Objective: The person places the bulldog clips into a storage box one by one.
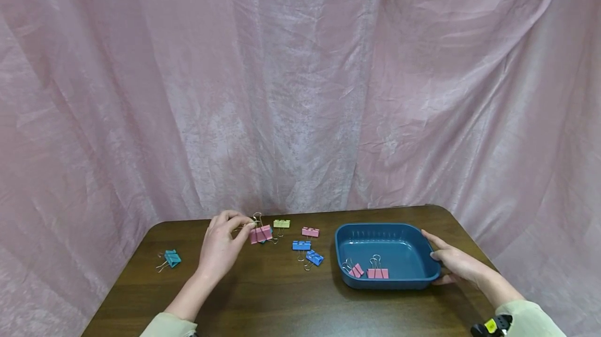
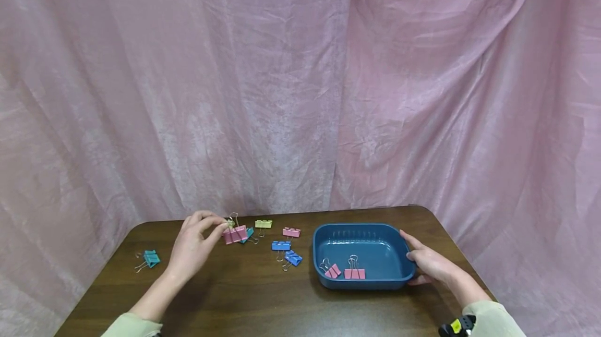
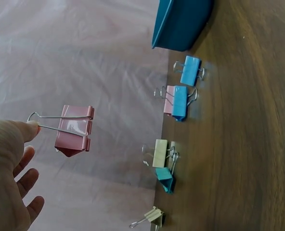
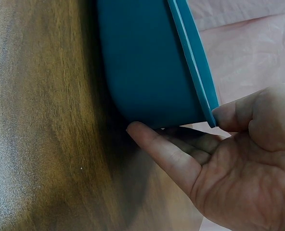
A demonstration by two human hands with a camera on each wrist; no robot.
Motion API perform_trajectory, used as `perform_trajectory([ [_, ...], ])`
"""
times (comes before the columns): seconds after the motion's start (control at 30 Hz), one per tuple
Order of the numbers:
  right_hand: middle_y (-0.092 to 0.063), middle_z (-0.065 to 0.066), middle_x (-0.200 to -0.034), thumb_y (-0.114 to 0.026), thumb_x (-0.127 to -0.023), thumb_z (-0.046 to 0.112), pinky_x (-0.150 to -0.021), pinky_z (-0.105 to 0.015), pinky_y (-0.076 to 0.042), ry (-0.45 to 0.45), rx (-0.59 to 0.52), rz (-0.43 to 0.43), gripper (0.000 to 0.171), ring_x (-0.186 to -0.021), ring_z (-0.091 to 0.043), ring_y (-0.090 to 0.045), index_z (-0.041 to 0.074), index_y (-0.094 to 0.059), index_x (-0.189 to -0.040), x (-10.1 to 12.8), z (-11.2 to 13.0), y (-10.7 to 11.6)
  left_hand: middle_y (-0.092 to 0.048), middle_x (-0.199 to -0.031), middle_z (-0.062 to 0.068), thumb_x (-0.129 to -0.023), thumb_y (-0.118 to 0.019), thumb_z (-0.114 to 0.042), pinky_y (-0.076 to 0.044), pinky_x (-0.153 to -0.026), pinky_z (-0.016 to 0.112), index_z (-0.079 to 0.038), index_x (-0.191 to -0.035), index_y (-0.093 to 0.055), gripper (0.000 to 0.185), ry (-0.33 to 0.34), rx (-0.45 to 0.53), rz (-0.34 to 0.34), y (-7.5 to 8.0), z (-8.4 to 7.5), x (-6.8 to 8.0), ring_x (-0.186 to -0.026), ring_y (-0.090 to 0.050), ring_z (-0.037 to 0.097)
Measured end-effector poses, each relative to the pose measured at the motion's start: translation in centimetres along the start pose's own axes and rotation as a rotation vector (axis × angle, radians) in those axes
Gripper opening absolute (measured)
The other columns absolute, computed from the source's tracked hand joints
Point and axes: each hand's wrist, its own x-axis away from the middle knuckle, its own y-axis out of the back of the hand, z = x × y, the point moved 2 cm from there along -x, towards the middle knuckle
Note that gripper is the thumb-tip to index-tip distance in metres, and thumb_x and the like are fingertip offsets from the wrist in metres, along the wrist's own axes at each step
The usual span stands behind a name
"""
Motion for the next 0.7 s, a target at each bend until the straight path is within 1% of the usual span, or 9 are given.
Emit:
perform_trajectory([
  [0.2, 0.012, -0.041, -0.158, -0.034, -0.103, 0.001, -0.085, -0.061, -0.056, 0.007, 0.001, 0.005, 0.071, -0.132, -0.071, -0.026, 0.010, 0.002, -0.164, 0.1, 0.1, 0.0, -0.065, -0.106, -0.001, -0.090, -0.081, -0.024, -0.043, -0.088, 0.046, -0.021, -0.095, -0.079, 0.006, -0.014, 0.010, 0.000, -0.5, -0.6, -0.2, -0.103, -0.057, 0.027],
  [0.37, 0.011, -0.042, -0.157, -0.032, -0.103, 0.000, -0.085, -0.061, -0.056, 0.011, -0.010, 0.005, 0.071, -0.129, -0.068, -0.036, 0.010, 0.002, -0.164, 0.2, 0.1, -0.1, -0.065, -0.107, -0.001, -0.090, -0.081, -0.024, -0.043, -0.091, 0.046, -0.022, -0.096, -0.079, 0.006, -0.021, 0.022, 0.013, -1.2, -1.2, -0.3, -0.105, -0.057, 0.027],
  [0.47, 0.011, -0.042, -0.157, -0.032, -0.103, 0.000, -0.085, -0.061, -0.055, 0.012, -0.016, 0.011, 0.071, -0.130, -0.068, -0.035, 0.010, 0.003, -0.164, 0.3, 0.1, -0.2, -0.065, -0.108, -0.002, -0.091, -0.080, -0.025, -0.042, -0.091, 0.045, -0.023, -0.096, -0.079, 0.006, -0.011, 0.026, 0.024, -1.5, -1.5, -0.3, -0.103, -0.056, 0.024],
  [0.6, 0.011, -0.042, -0.157, -0.032, -0.103, 0.000, -0.087, -0.063, -0.054, 0.016, -0.027, 0.024, 0.071, -0.131, -0.070, -0.030, 0.009, 0.005, -0.164, 0.4, 0.1, -0.2, -0.064, -0.109, -0.003, -0.091, -0.079, -0.027, -0.042, -0.091, 0.044, -0.024, -0.097, -0.079, 0.006, 0.006, 0.034, 0.030, -1.9, -2.0, -0.5, -0.103, -0.056, 0.023],
  [0.7, 0.011, -0.042, -0.157, -0.032, -0.103, 0.000, -0.086, -0.063, -0.054, 0.017, -0.026, 0.025, 0.072, -0.131, -0.070, -0.031, 0.009, 0.005, -0.164, 0.3, 0.1, -0.2, -0.064, -0.108, -0.004, -0.092, -0.079, -0.028, -0.042, -0.092, 0.044, -0.024, -0.097, -0.079, 0.006, 0.012, 0.042, 0.036, -2.3, -2.3, -0.6, -0.103, -0.056, 0.023],
])
